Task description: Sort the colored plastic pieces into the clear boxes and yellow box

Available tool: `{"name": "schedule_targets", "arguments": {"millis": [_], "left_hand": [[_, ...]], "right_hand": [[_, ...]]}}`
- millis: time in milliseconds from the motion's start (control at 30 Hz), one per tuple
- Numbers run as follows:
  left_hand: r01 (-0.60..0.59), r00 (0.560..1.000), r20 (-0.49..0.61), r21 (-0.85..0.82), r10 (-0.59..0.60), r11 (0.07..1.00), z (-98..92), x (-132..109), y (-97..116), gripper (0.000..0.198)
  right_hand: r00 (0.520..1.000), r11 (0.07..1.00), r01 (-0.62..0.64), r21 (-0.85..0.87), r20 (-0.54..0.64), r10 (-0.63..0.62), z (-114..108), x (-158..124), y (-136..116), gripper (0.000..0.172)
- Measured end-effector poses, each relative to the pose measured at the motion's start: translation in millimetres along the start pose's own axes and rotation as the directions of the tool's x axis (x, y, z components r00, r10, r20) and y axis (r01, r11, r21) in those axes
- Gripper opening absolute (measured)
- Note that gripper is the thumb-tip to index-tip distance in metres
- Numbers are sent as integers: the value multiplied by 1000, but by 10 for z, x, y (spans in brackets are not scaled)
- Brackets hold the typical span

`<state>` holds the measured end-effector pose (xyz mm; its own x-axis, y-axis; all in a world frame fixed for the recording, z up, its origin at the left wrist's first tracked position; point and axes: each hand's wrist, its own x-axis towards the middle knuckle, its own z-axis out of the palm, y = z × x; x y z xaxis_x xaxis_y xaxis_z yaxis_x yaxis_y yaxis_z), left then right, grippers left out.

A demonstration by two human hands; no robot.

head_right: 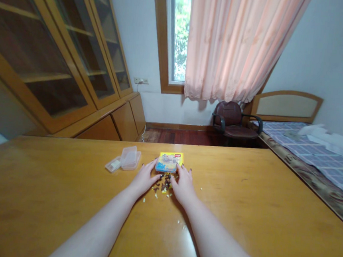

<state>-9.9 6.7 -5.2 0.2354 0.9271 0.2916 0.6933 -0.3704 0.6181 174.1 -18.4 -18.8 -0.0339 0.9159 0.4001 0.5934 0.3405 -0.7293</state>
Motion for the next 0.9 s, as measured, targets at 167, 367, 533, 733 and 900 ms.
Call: {"name": "schedule_targets", "arguments": {"millis": [167,367,533,733,900], "left_hand": [[37,999,-8,-39,-37,999,2,15,-9,56],[-21,991,-133,-211,-7,977,-34,2,45,60],[-118,973,-225,-314,47,942,-39,-54,109,55],[-138,971,-240,-600,-12,788,27,-48,115,49],[5,996,-55,-743,-69,669,75,-65,164,58]], "right_hand": [[1000,1000,-10,28,29,10,-4,-3,-30,49],[999,958,-46,283,-16,52,32,-35,-35,48],[995,863,-96,497,64,73,41,-56,-85,51],[987,920,-87,382,156,28,-13,-92,-132,45],[998,997,33,64,51,-37,-88,-97,-162,51]]}}
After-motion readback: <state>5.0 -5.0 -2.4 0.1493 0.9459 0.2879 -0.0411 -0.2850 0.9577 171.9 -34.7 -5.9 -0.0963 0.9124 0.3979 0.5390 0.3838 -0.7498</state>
